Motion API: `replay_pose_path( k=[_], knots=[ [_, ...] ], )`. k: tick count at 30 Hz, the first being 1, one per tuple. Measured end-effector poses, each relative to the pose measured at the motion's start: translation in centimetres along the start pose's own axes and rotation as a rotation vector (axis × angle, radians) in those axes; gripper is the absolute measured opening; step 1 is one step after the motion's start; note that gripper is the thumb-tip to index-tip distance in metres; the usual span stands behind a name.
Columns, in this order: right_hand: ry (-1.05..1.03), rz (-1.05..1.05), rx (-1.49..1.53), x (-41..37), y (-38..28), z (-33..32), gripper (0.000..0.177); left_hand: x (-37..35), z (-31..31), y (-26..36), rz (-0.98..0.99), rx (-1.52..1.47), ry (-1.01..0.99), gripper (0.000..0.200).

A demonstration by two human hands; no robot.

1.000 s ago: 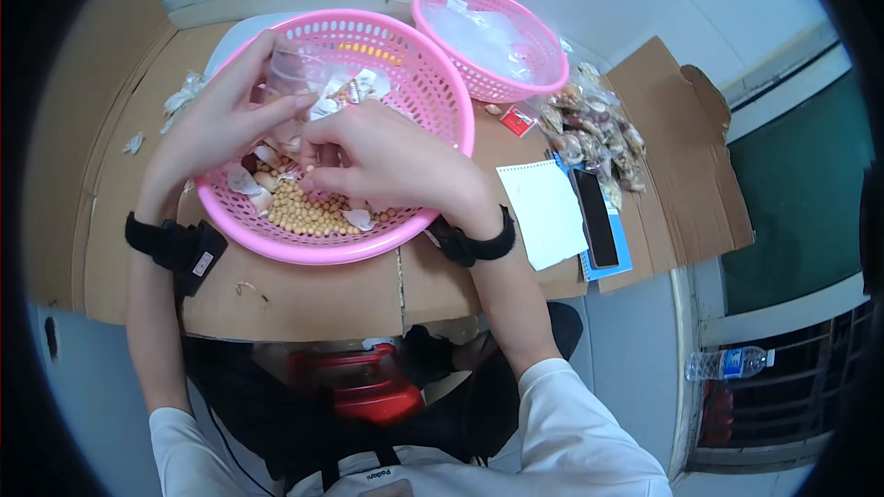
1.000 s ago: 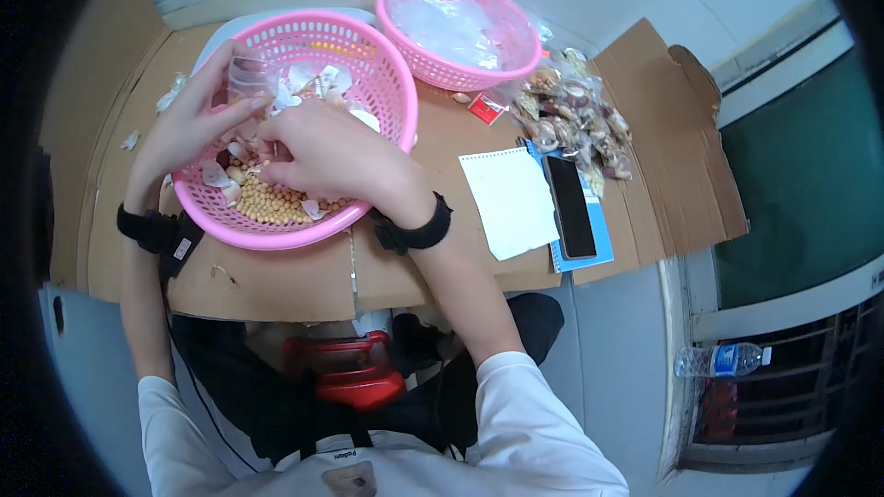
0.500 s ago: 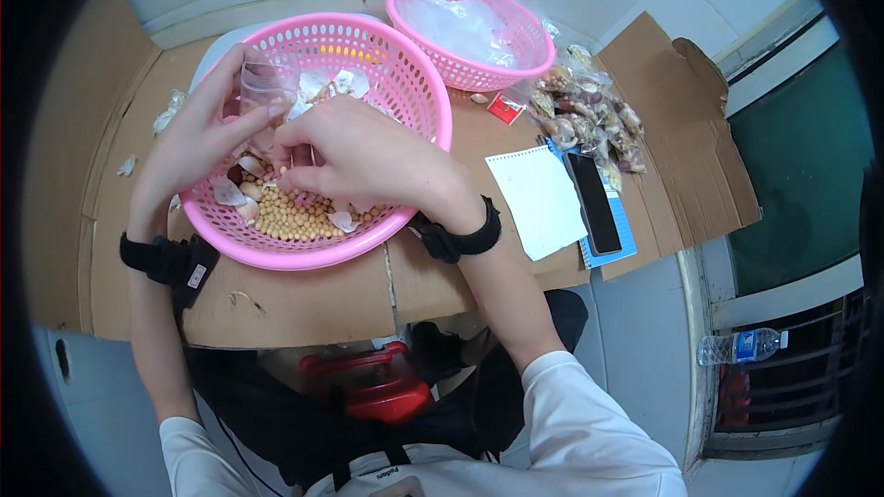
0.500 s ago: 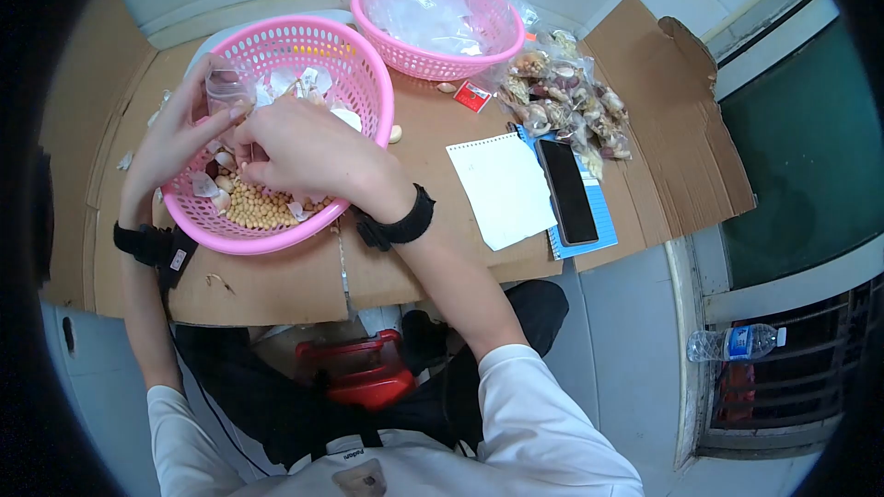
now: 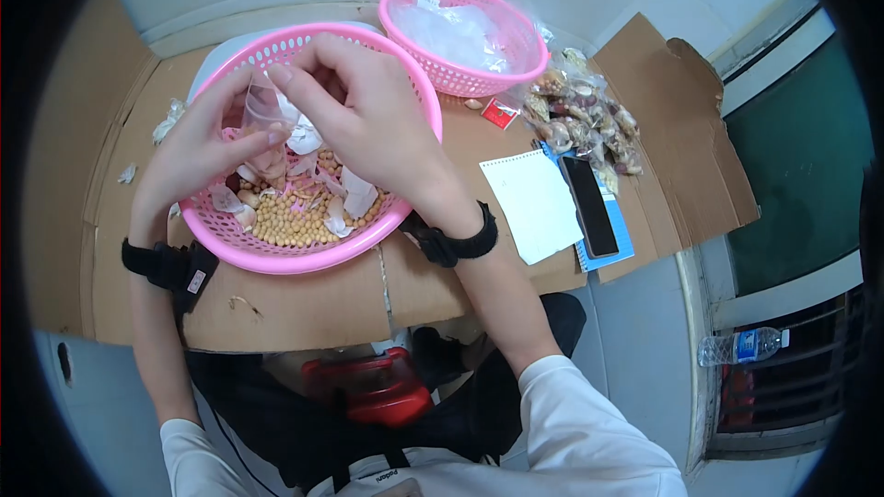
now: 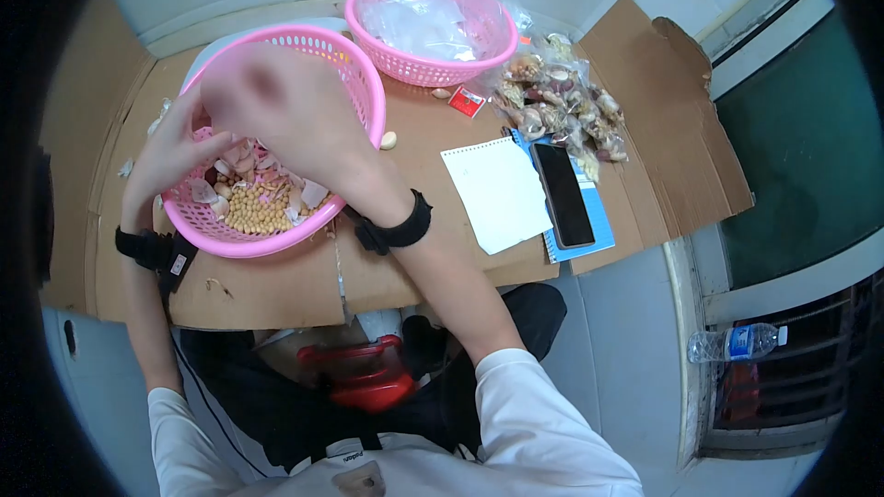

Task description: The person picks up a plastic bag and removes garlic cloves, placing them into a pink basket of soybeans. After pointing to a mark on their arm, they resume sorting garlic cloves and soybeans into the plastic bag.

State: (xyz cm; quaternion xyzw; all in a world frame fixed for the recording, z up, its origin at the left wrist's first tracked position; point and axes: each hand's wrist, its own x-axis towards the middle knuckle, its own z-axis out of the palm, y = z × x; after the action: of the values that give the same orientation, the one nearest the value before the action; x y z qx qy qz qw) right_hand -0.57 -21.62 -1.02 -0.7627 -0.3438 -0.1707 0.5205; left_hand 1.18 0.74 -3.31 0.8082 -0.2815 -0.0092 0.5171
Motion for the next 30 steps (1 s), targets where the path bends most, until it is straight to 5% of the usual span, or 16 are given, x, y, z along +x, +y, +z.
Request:
replay_pose_path(
  k=[7, 30],
  knots=[
    [-0.035, 0.083, -0.19, -0.3, 1.7, -0.2, 0.03, 0.1, -0.3, 0.7, 0.008, 0.026, -0.087, 0.039],
    [0.002, 0.112, -0.017, -0.5, 1.1, 0.2, 0.024, 0.0, -0.2, 0.6, 0.023, 0.056, -0.073, 0.035]
  ],
)
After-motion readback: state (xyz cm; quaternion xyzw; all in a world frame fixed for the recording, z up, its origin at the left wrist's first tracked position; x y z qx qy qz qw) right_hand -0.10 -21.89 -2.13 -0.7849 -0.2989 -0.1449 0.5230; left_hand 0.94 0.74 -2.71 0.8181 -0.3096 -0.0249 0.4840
